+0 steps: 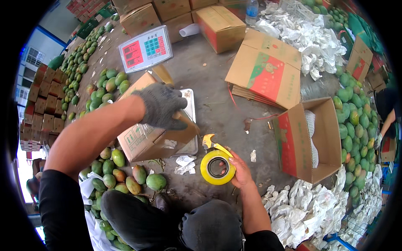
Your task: The person sits on the floor and packs green mangoes into a cardboard box. They wrap each mango in a white foam net before placing it inside. After filling the box, they close the flaps and seal the package using a yellow tape dispenser.
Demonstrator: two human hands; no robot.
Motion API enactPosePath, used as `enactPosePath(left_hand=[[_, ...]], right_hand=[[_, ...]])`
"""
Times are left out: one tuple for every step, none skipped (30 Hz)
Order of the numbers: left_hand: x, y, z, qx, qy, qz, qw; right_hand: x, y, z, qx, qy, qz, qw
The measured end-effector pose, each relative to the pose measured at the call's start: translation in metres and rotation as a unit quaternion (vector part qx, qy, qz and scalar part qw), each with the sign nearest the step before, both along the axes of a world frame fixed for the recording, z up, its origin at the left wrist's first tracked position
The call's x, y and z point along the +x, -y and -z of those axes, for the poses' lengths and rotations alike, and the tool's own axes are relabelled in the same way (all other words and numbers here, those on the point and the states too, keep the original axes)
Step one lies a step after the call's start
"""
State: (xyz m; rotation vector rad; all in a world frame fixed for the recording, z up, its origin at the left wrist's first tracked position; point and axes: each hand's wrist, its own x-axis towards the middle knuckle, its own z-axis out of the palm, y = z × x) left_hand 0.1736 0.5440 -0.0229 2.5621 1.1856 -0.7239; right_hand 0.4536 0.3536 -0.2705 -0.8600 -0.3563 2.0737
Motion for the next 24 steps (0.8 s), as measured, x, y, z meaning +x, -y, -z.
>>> enactPosePath(left_hand=[[0.006,-0.007,-0.006,0.006,-0.012,-0.031,0.999],[0.010,-0.017,-0.010,0.013,-0.024,-0.061,0.998],[0.009,-0.028,-0.007,0.016,-0.035,-0.092,0.995],[-0.003,-0.044,-0.005,-0.028,0.000,-0.211,0.977],[-0.025,-0.061,-0.005,-0.071,0.030,-0.332,0.940],[-0.051,-0.088,0.002,-0.072,0.008,-0.524,0.848],[-0.090,-0.085,0.014,-0.105,0.073,-0.623,0.772],[-0.128,-0.080,0.023,-0.119,0.133,-0.712,0.680],[-0.203,-0.039,0.036,-0.166,0.276,-0.721,0.614],[-0.214,0.012,0.054,-0.058,0.342,-0.488,0.801],[-0.225,0.066,0.068,0.153,0.352,-0.235,0.893],[-0.215,0.097,0.077,0.052,0.396,-0.421,0.814],[-0.206,0.128,0.089,-0.028,0.509,-0.632,0.585],[-0.199,0.162,0.098,-0.003,0.557,-0.753,0.349],[-0.139,0.171,0.080,0.073,0.494,-0.804,0.321],[-0.131,0.186,0.074,0.067,0.469,-0.823,0.315],[-0.127,0.199,0.071,0.058,0.442,-0.841,0.307],[-0.125,0.210,0.074,0.060,0.447,-0.831,0.325],[-0.124,0.215,0.076,0.065,0.456,-0.817,0.346],[-0.134,0.226,0.084,0.063,0.442,-0.812,0.375],[-0.144,0.239,0.093,0.061,0.428,-0.807,0.401],[-0.154,0.251,0.103,0.057,0.417,-0.800,0.428],[-0.131,0.246,0.094,0.031,0.421,-0.808,0.412],[-0.107,0.243,0.077,0.022,0.427,-0.816,0.389]], right_hand=[[-0.003,-0.003,-0.002,0.009,0.008,0.011,1.000],[-0.006,-0.009,-0.004,0.017,0.016,0.022,0.999],[-0.008,-0.015,-0.006,0.023,0.026,0.032,0.999],[-0.007,-0.022,-0.008,0.017,0.018,0.045,0.999],[-0.005,-0.028,-0.009,0.033,0.019,0.048,0.998],[-0.005,-0.031,-0.011,0.036,0.018,0.031,0.999],[0.000,-0.030,-0.013,0.043,0.018,0.025,0.999],[0.006,-0.025,-0.011,0.048,0.027,-0.001,0.998],[0.012,-0.014,-0.009,0.029,0.020,-0.033,0.999],[0.020,0.007,-0.006,0.007,0.020,-0.058,0.998],[0.025,0.021,-0.004,-0.002,0.019,-0.084,0.996],[0.026,0.035,0.006,0.012,0.016,-0.108,0.994],[0.024,0.044,0.004,0.026,0.021,-0.132,0.991],[0.014,0.053,0.000,0.021,0.012,-0.154,0.988],[0.008,0.059,-0.003,0.016,0.018,-0.166,0.986],[-0.007,0.060,-0.001,0.062,0.040,-0.193,0.978],[-0.023,0.058,0.002,0.107,0.063,-0.220,0.968],[-0.039,0.048,-0.003,0.094,0.047,-0.238,0.966],[-0.056,0.034,0.017,0.103,0.056,-0.250,0.961],[-0.079,0.014,0.023,0.143,0.052,-0.257,0.954],[-0.099,-0.005,0.020,0.161,0.087,-0.245,0.952],[-0.116,-0.030,0.009,0.121,0.065,-0.256,0.957],[-0.118,-0.057,0.006,0.056,0.046,-0.310,0.948],[-0.124,-0.069,-0.011,0.066,0.097,-0.339,0.933]])
